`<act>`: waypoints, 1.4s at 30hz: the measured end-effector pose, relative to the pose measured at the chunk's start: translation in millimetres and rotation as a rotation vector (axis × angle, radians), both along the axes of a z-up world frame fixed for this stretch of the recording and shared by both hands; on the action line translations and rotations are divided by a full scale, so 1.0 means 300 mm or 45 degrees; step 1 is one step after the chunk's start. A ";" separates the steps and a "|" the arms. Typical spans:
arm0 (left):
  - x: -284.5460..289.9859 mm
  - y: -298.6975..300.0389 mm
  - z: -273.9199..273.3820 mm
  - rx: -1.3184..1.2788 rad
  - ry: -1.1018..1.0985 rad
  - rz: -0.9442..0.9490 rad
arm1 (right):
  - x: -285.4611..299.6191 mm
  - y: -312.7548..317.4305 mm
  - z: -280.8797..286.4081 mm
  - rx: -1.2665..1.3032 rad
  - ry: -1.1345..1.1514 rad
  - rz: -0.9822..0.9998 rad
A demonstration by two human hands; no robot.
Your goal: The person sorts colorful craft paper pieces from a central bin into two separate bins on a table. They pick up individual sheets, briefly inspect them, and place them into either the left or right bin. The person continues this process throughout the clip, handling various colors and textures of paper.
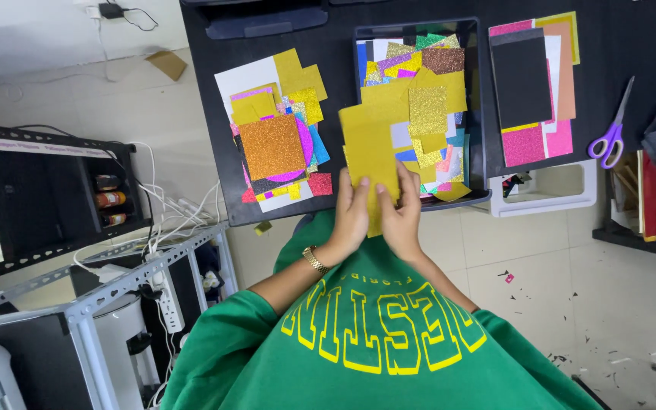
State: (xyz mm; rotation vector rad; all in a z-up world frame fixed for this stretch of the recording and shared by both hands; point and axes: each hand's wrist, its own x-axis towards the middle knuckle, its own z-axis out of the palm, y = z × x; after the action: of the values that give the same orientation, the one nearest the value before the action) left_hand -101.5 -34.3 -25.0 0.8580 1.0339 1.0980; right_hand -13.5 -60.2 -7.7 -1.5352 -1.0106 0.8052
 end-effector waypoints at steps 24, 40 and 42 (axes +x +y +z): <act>-0.026 0.023 -0.078 0.762 0.096 0.328 | -0.075 0.105 0.050 -0.224 1.806 -0.066; -0.136 0.108 -0.266 0.122 -0.050 0.572 | 0.159 0.260 -0.069 -0.081 0.564 0.068; -0.198 0.096 -0.431 0.037 -0.054 0.608 | 0.303 0.294 -0.141 -0.131 -0.002 -0.052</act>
State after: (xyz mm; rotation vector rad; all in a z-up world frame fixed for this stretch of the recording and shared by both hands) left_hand -161.0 -5.6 -154.3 0.6192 1.2241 1.5263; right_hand 77.4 28.0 -49.9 -1.6389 -0.9486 0.8388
